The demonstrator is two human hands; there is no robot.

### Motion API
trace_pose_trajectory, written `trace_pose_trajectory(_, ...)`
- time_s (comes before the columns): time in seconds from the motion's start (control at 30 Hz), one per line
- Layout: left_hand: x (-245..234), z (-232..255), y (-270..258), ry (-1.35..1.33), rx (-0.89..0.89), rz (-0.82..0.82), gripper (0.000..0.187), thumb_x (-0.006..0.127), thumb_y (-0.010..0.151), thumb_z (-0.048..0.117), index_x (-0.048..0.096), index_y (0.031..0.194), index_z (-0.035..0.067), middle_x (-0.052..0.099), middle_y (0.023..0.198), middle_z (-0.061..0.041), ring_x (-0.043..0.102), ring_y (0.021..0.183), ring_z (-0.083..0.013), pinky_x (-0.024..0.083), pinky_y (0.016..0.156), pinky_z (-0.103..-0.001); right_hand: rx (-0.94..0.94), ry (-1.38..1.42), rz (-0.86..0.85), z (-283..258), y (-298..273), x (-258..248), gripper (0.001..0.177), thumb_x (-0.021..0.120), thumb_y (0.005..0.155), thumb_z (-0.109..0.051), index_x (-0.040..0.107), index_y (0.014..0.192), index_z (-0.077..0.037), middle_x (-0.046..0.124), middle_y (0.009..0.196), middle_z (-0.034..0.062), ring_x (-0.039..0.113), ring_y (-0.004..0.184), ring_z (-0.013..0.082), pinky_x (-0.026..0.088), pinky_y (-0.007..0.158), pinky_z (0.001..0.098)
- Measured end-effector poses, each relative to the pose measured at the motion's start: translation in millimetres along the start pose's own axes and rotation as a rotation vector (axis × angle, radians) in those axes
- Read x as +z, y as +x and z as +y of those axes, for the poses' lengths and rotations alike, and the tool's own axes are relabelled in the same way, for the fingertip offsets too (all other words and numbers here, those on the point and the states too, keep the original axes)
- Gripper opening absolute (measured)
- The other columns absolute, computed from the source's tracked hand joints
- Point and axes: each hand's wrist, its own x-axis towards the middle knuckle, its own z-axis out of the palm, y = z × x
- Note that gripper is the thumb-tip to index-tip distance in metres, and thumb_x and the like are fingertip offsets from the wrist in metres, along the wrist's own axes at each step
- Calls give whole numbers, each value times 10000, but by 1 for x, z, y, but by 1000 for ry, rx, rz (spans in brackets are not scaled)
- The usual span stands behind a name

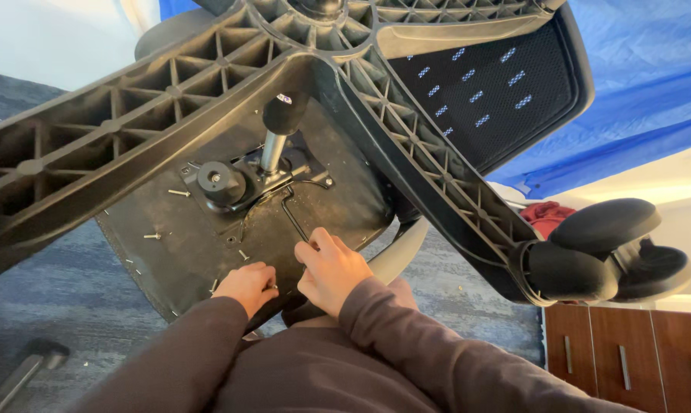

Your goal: The person assembles an office chair by screwing the seat base to the gas lift mechanism using a screwdriver. They insert and tighten multiple screws into the underside of the seat while the chair is upside down.

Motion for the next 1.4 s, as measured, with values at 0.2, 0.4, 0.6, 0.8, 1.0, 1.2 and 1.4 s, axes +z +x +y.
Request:
trace_pose_trajectory(0.2,0,2,-7,-100,163,106,191,720,812,162,699,1001,136,688,981,-102,687,900,-372,547,766,-474,-28,-2,22,1,-3,0,229,678,753,-68,586,962,-87,540,1020,133,647,927,333,572,713,446)
trace_pose_trajectory(0.4,4,13,0,44,-109,28,269,788,845,323,673,896,86,693,957,-103,691,934,-354,548,807,-465,-1,7,-2,4,-8,0,219,674,779,-70,592,981,-88,540,1019,126,651,914,325,574,700,438)
trace_pose_trajectory(0.6,0,10,-7,-50,15,48,163,734,839,232,689,952,123,717,942,-84,714,918,-334,564,803,-453,-20,-18,29,2,-11,1,229,679,772,-73,585,980,-86,536,1025,128,650,900,326,576,695,444)
trace_pose_trajectory(0.8,10,10,-6,-38,67,80,451,753,759,218,640,1181,109,675,1035,-149,681,897,-397,547,762,-486,25,-16,-31,1,-15,3,206,671,790,-62,590,977,-86,541,1029,125,659,887,325,586,677,441)
trace_pose_trajectory(1.0,10,12,-2,154,-164,7,323,710,931,423,726,957,102,701,1006,-112,699,968,-361,552,849,-471,30,-15,-24,1,-16,0,213,669,775,-57,596,972,-86,545,1027,127,660,888,334,581,678,447)
trace_pose_trajectory(1.2,8,11,-12,-18,89,175,154,669,850,217,699,987,154,694,983,-97,698,896,-381,546,789,-497,23,-15,-22,-2,-18,-4,205,673,785,-66,589,970,-83,544,1034,130,661,899,338,574,694,453)
trace_pose_trajectory(1.4,12,10,-8,17,-44,84,389,774,806,334,594,1066,108,664,955,-119,675,911,-398,539,778,-502,-19,-53,-45,-3,-20,-4,206,663,816,-66,585,1006,-65,548,1035,123,670,913,325,581,709,445)
